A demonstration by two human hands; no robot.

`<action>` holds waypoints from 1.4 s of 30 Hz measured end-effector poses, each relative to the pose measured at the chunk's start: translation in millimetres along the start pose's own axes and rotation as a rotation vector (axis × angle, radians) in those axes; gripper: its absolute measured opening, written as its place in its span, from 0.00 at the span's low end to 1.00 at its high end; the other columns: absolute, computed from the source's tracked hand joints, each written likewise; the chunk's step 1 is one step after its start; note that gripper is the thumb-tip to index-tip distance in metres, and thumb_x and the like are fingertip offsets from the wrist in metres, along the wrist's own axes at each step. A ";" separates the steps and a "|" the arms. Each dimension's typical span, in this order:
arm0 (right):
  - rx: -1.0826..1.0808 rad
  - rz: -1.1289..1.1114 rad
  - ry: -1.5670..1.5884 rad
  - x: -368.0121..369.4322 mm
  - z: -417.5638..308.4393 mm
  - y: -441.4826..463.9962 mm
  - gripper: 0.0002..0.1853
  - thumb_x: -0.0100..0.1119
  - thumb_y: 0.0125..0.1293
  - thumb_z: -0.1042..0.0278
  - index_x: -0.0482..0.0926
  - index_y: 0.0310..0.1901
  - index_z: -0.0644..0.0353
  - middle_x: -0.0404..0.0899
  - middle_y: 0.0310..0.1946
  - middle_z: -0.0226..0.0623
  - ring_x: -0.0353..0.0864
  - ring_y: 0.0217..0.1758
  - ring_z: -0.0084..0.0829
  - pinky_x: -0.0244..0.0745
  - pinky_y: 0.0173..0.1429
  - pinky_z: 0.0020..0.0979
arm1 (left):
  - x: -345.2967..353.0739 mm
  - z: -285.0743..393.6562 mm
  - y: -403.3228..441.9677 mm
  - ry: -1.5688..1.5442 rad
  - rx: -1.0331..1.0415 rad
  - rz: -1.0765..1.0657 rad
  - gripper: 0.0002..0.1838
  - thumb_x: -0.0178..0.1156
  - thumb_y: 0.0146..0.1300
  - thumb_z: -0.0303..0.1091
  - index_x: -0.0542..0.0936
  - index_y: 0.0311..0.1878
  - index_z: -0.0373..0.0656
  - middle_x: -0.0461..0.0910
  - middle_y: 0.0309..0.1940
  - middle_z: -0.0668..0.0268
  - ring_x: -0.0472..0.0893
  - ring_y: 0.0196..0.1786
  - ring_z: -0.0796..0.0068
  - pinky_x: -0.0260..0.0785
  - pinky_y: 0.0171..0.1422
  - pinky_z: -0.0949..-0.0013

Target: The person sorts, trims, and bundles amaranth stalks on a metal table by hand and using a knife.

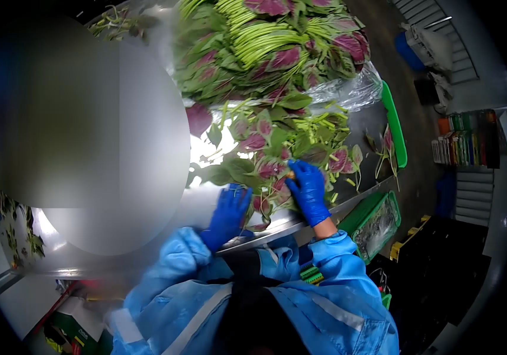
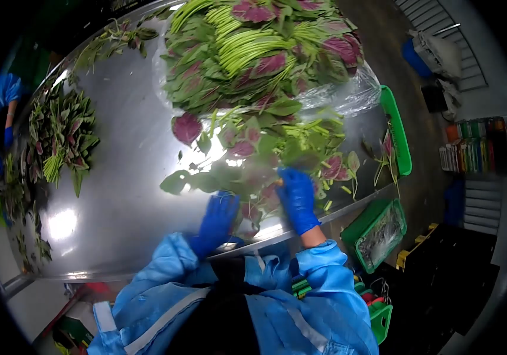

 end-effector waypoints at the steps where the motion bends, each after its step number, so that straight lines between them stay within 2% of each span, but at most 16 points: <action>1: -0.012 0.001 0.114 9.0 12.9 -1.6 0.23 0.65 0.56 0.67 0.78 0.55 0.52 0.78 0.45 0.43 0.77 0.46 0.45 0.73 0.50 0.40 | 12.6 20.9 26.4 0.162 0.032 0.071 0.56 0.63 0.45 0.66 0.58 0.71 0.38 0.60 0.64 0.44 0.59 0.69 0.40 0.44 0.74 0.41; 2: -0.035 -0.040 0.061 17.0 26.6 -1.6 0.22 0.65 0.55 0.66 0.78 0.54 0.52 0.78 0.42 0.42 0.77 0.46 0.45 0.73 0.49 0.40 | -25.3 26.0 54.8 -0.564 -0.031 0.146 0.56 0.66 0.43 0.63 0.58 0.71 0.38 0.62 0.62 0.43 0.59 0.68 0.40 0.45 0.74 0.41; 3: -0.009 -0.043 0.052 10.5 42.0 5.0 0.21 0.64 0.56 0.67 0.78 0.54 0.52 0.78 0.42 0.43 0.77 0.46 0.45 0.73 0.49 0.40 | -2.5 46.2 79.7 -0.646 -0.028 -0.078 0.58 0.68 0.41 0.62 0.57 0.72 0.38 0.60 0.64 0.41 0.59 0.68 0.39 0.46 0.73 0.42; 6: 0.169 0.222 0.178 -31.4 124.2 -2.5 0.18 0.62 0.59 0.69 0.79 0.52 0.53 0.79 0.42 0.43 0.79 0.45 0.43 0.74 0.50 0.39 | -14.2 90.1 125.5 -0.559 0.102 0.156 0.55 0.69 0.43 0.48 0.53 0.74 0.42 0.57 0.67 0.43 0.60 0.68 0.40 0.51 0.71 0.44; 8: 0.364 0.309 0.254 -68.9 171.6 -12.6 0.17 0.64 0.59 0.70 0.80 0.51 0.57 0.80 0.42 0.42 0.80 0.45 0.39 0.74 0.52 0.36 | -44.0 101.4 142.9 -0.733 0.178 -0.012 0.52 0.65 0.46 0.41 0.51 0.75 0.45 0.59 0.67 0.44 0.61 0.68 0.42 0.54 0.68 0.45; 11: 0.456 0.309 0.496 -77.7 210.9 -31.7 0.17 0.65 0.60 0.69 0.80 0.51 0.61 0.80 0.41 0.39 0.80 0.44 0.33 0.73 0.51 0.33 | -86.6 67.1 143.5 -0.886 0.200 0.048 0.41 0.69 0.47 0.37 0.66 0.68 0.48 0.72 0.58 0.53 0.72 0.59 0.48 0.63 0.63 0.53; 14: 0.196 0.200 0.523 -78.1 149.2 -19.5 0.17 0.67 0.58 0.67 0.81 0.50 0.60 0.80 0.38 0.39 0.80 0.41 0.36 0.74 0.48 0.35 | -127.7 -30.1 126.6 -0.890 -0.079 0.428 0.26 0.70 0.48 0.33 0.80 0.55 0.46 0.80 0.49 0.59 0.77 0.53 0.53 0.68 0.60 0.56; 19: -0.272 -0.347 0.053 -40.8 49.5 31.6 0.22 0.71 0.51 0.65 0.81 0.50 0.55 0.81 0.40 0.39 0.79 0.44 0.43 0.74 0.49 0.40 | -142.5 -170.0 70.1 -0.517 -0.445 0.680 0.23 0.67 0.53 0.32 0.80 0.54 0.44 0.78 0.53 0.56 0.75 0.58 0.51 0.66 0.64 0.55; 22: -0.177 -0.276 0.531 -62.0 20.1 116.5 0.24 0.70 0.53 0.64 0.80 0.54 0.55 0.80 0.47 0.42 0.79 0.50 0.44 0.73 0.55 0.40 | -134.5 -218.6 47.2 -0.417 -0.576 0.700 0.27 0.65 0.55 0.35 0.75 0.59 0.41 0.73 0.60 0.55 0.71 0.64 0.51 0.63 0.67 0.54; 25: -0.463 0.067 0.372 -138.0 -62.7 237.6 0.27 0.69 0.54 0.69 0.76 0.58 0.55 0.78 0.54 0.44 0.77 0.55 0.44 0.72 0.58 0.40 | -103.5 -258.1 34.8 -0.508 -0.702 0.694 0.35 0.66 0.56 0.37 0.67 0.67 0.38 0.65 0.67 0.53 0.63 0.70 0.52 0.57 0.72 0.55; 28: -0.716 0.259 0.251 -146.1 -119.3 343.5 0.34 0.70 0.52 0.69 0.71 0.63 0.55 0.76 0.54 0.42 0.75 0.57 0.45 0.71 0.59 0.39 | -38.4 -283.8 22.6 -0.578 -0.732 0.736 0.35 0.64 0.57 0.24 0.61 0.68 0.36 0.57 0.70 0.53 0.62 0.72 0.58 0.55 0.75 0.56; 29: -0.682 0.219 0.201 -131.8 -125.2 382.0 0.36 0.70 0.52 0.68 0.68 0.64 0.54 0.75 0.55 0.43 0.73 0.59 0.45 0.70 0.61 0.39 | -33.6 -282.5 26.0 -0.566 -0.744 0.694 0.39 0.63 0.58 0.21 0.54 0.70 0.35 0.51 0.72 0.52 0.60 0.72 0.60 0.53 0.77 0.56; 32: -0.706 0.245 -0.066 -85.4 -141.4 473.6 0.42 0.72 0.49 0.64 0.63 0.67 0.53 0.71 0.58 0.48 0.69 0.62 0.48 0.66 0.65 0.41 | -33.8 -284.8 19.5 -0.433 -0.883 0.627 0.31 0.66 0.55 0.29 0.69 0.64 0.36 0.64 0.67 0.53 0.61 0.72 0.56 0.59 0.73 0.56; 37: -0.645 0.110 -0.397 -7.0 -151.8 570.3 0.51 0.72 0.43 0.46 0.61 0.70 0.52 0.68 0.62 0.50 0.67 0.66 0.48 0.61 0.70 0.43 | -53.5 -287.0 24.8 -0.454 -0.885 0.615 0.30 0.67 0.52 0.32 0.74 0.61 0.40 0.69 0.65 0.55 0.63 0.71 0.54 0.57 0.72 0.55; 39: -0.574 -0.124 -0.417 23.2 -142.5 594.3 0.50 0.71 0.43 0.46 0.60 0.70 0.51 0.70 0.61 0.50 0.69 0.64 0.48 0.64 0.68 0.43 | -54.5 -288.1 27.3 -0.437 -0.853 0.622 0.31 0.73 0.49 0.35 0.75 0.57 0.37 0.69 0.62 0.51 0.64 0.67 0.50 0.58 0.69 0.53; 42: -0.528 -0.265 -0.431 36.6 -140.8 597.5 0.46 0.68 0.44 0.46 0.64 0.68 0.50 0.73 0.57 0.49 0.73 0.61 0.47 0.68 0.65 0.42 | -58.6 -289.3 29.9 -0.495 -0.886 0.637 0.31 0.67 0.51 0.32 0.74 0.61 0.42 0.69 0.65 0.56 0.65 0.70 0.53 0.56 0.72 0.54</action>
Point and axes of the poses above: each hand's wrist, its own y-axis towards the middle knuckle, its own x-axis out of the palm, z = x × y, the point moved 10 cm from there along y, towards the middle knuckle
